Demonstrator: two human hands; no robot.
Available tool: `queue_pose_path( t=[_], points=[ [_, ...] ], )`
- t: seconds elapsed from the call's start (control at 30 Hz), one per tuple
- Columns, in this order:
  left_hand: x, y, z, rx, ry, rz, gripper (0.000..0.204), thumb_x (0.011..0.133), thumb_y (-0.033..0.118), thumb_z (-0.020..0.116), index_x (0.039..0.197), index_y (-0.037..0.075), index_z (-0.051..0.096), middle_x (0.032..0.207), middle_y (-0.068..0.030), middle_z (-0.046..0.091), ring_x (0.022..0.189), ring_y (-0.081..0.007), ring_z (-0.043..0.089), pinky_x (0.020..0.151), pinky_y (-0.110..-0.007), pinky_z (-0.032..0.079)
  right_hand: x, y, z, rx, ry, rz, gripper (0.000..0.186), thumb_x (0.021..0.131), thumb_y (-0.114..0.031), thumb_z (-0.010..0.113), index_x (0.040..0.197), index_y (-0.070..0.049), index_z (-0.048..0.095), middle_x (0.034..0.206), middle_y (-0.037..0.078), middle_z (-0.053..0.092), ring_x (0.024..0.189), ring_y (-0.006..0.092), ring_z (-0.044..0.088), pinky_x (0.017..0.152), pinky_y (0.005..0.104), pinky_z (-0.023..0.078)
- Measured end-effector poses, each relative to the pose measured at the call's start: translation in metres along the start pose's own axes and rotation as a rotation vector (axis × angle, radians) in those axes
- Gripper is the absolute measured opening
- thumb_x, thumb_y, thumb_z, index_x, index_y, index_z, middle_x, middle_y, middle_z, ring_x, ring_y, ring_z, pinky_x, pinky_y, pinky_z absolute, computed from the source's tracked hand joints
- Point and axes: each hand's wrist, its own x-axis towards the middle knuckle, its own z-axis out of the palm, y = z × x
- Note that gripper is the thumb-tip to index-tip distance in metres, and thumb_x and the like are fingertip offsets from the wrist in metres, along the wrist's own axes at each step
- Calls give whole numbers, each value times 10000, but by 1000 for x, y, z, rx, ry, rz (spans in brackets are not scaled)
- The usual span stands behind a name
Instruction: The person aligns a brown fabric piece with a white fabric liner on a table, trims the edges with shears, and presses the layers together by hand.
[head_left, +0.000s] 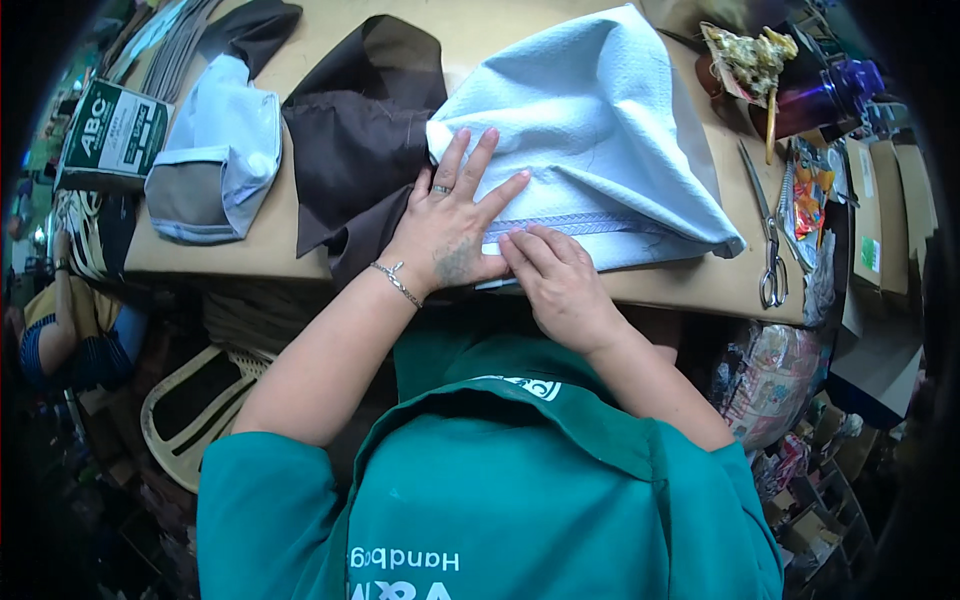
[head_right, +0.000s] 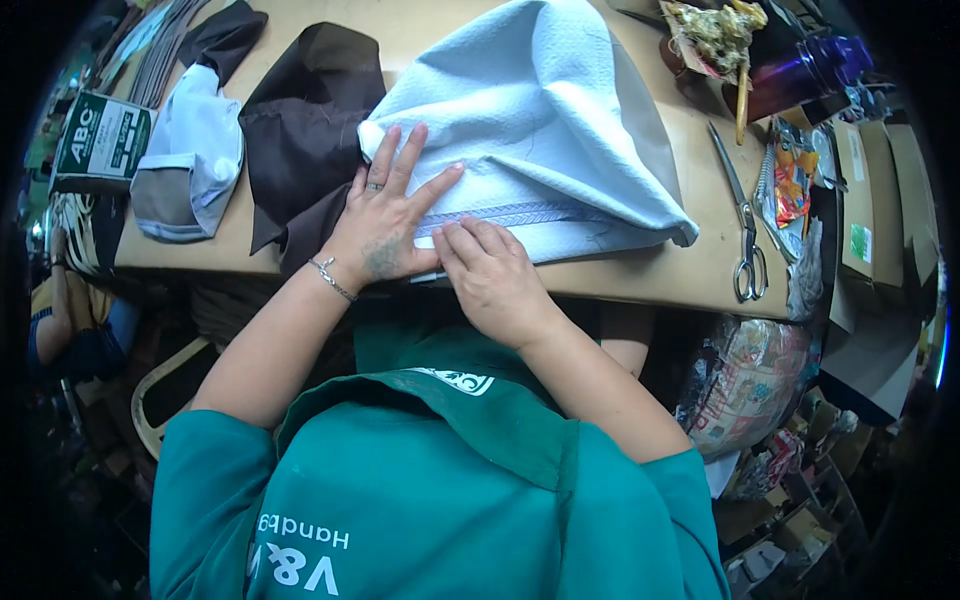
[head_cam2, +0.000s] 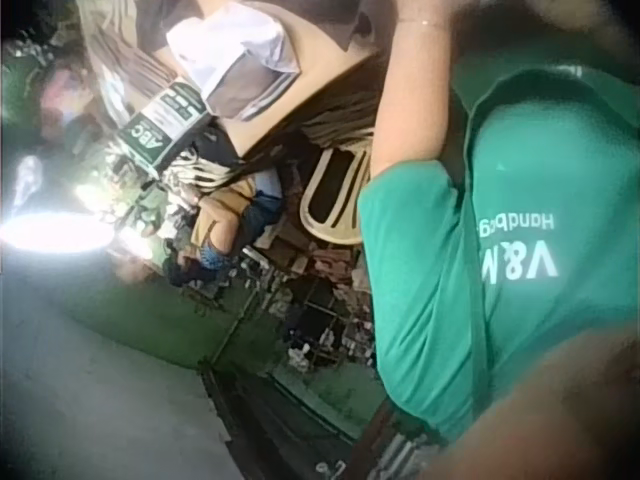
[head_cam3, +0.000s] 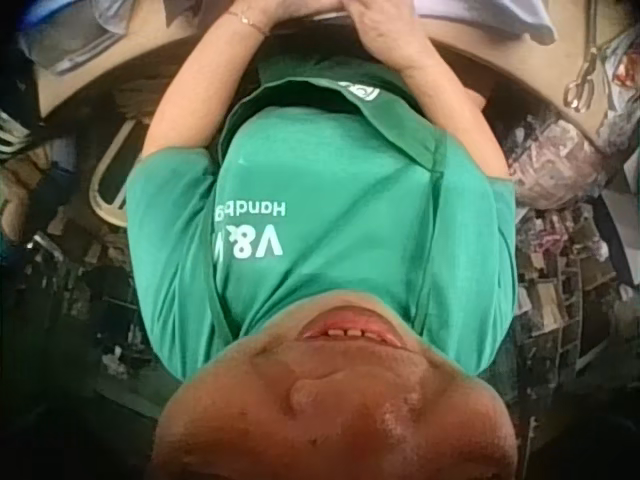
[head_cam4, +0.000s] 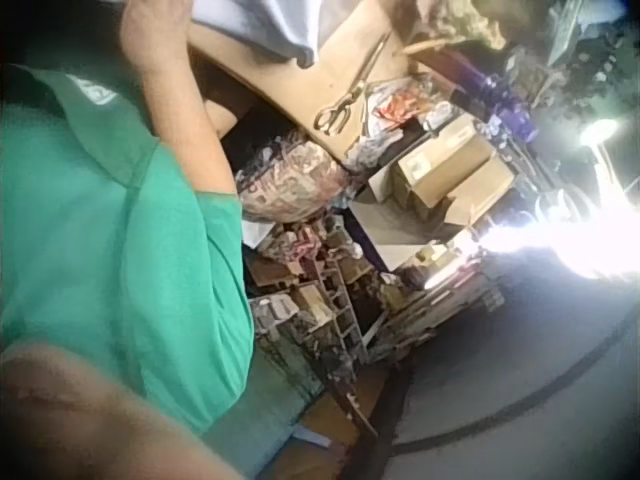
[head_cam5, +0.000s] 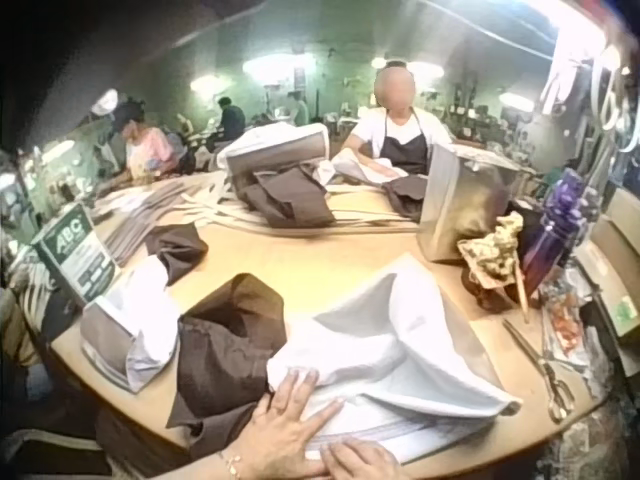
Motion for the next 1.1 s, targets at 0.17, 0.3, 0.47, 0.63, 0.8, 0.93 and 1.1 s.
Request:
queue_pose_path(
  t=[0.17, 0.3, 0.47, 0.63, 0.8, 0.93, 1.1],
  points=[
    [-2, 1, -1, -10, -16, -22, 728, 627, 444, 649, 1294, 290, 400, 1452, -134, 84, 1340, -360, 35, 913, -611, 308, -6, 8, -8, 104, -40, -41, 328, 754, -115, 491, 1053, 5, 550, 1049, 99, 519, 1027, 247, 491, 889, 370, 389],
    [3, 4, -3, 10, -34, -13, 735, 624, 411, 651, 1301, 286, 393, 1455, -136, 78, 1340, -366, 36, 908, -616, 306, 6, 7, -3, 107, 33, -57, 327, 754, -132, 497, 1033, 30, 548, 1040, 116, 523, 1017, 243, 502, 874, 383, 402],
    [1, 6, -2, 49, -52, -13, 857, 566, 616, 655, 1306, 270, 397, 1458, -130, 70, 1339, -355, 51, 923, -594, 295, -15, 16, -4, -101, 98, 80, 277, 771, -121, 479, 996, 18, 566, 1043, 118, 543, 1009, 244, 514, 832, 392, 431],
    [3, 10, -9, 129, -118, -3, 868, 606, 646, 606, 1325, 220, 371, 1453, -155, 74, 1340, -356, 38, 949, -591, 261, -53, 56, -22, -229, 132, 380, 292, 785, -120, 464, 1046, -43, 571, 1003, 28, 550, 886, 183, 551, 696, 346, 470],
    [14, 79, -16, -42, -57, 158, 730, 795, 490, 520, 1286, -24, 353, 1412, -186, 212, 1303, -353, 209, 985, -521, 276, -58, 55, -16, -234, 106, 403, 344, 771, -130, 458, 1094, -39, 533, 1048, 55, 538, 948, 209, 534, 709, 361, 468],
    [1, 91, 14, -38, -44, 77, 743, 811, 494, 495, 1322, -9, 302, 1402, -170, 250, 1294, -309, 257, 995, -455, 294, -73, 60, -19, -174, 51, 452, 411, 770, -76, 458, 1176, -87, 513, 1132, 59, 534, 1002, 234, 530, 796, 361, 442],
    [-48, 35, 5, -104, -141, 24, 643, 821, 429, 519, 1341, 106, 324, 1413, -65, 280, 1310, -238, 252, 1001, -480, 269, -75, 61, -13, -136, 151, 398, 380, 794, -22, 420, 1153, -79, 531, 1175, 72, 534, 1018, 271, 531, 871, 370, 424]
  ],
)
